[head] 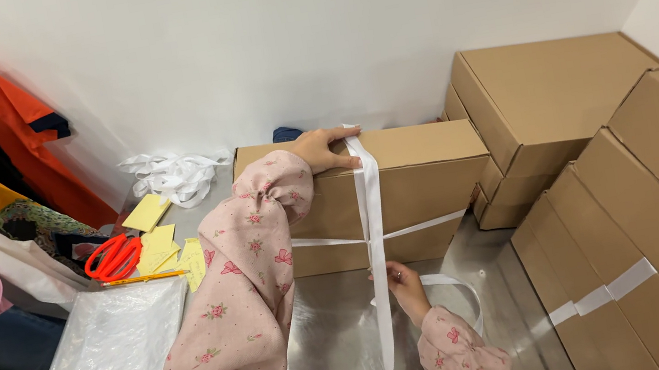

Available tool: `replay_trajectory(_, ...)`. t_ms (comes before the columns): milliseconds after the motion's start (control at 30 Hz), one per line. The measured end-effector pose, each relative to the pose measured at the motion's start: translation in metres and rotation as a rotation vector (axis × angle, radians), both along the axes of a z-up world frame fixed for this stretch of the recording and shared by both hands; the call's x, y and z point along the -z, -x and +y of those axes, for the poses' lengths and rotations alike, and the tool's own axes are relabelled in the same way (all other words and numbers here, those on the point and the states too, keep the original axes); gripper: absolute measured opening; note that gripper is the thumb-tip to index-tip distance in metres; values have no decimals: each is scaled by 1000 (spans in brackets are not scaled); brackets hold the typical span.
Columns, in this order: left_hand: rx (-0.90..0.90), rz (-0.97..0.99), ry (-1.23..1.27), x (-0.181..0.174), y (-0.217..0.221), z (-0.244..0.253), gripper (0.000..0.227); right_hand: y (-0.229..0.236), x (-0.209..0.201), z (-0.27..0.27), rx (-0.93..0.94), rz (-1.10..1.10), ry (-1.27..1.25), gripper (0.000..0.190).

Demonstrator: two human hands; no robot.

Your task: The person wraps a white ribbon around a cardboard box, tying it into a bow. They then pick up a yellow sticky note and a pencil, write on the note, and place it on the box.

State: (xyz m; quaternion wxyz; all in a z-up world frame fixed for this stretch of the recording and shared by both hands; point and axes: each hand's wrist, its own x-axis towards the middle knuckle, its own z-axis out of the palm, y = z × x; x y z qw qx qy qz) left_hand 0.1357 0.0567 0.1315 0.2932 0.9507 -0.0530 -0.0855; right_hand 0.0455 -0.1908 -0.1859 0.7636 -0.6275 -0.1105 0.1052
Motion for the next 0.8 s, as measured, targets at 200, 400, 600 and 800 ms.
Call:
replay_trajectory(200, 187, 23, -270, -16, 11, -16, 108, -6, 14, 0, -52, 76, 9, 23)
replay_trajectory(400, 313, -114, -465, 3, 4, -53, 133, -9, -1, 5, -160, 84, -12, 24)
replay_trajectory(600, 224, -289, -398, 25, -18, -45, 127, -19, 1, 7, -117, 44, -35, 24)
replay_trajectory(800, 207, -275, -244, 8, -17, -35, 125, -20, -12, -8, -129, -62, 114, 29)
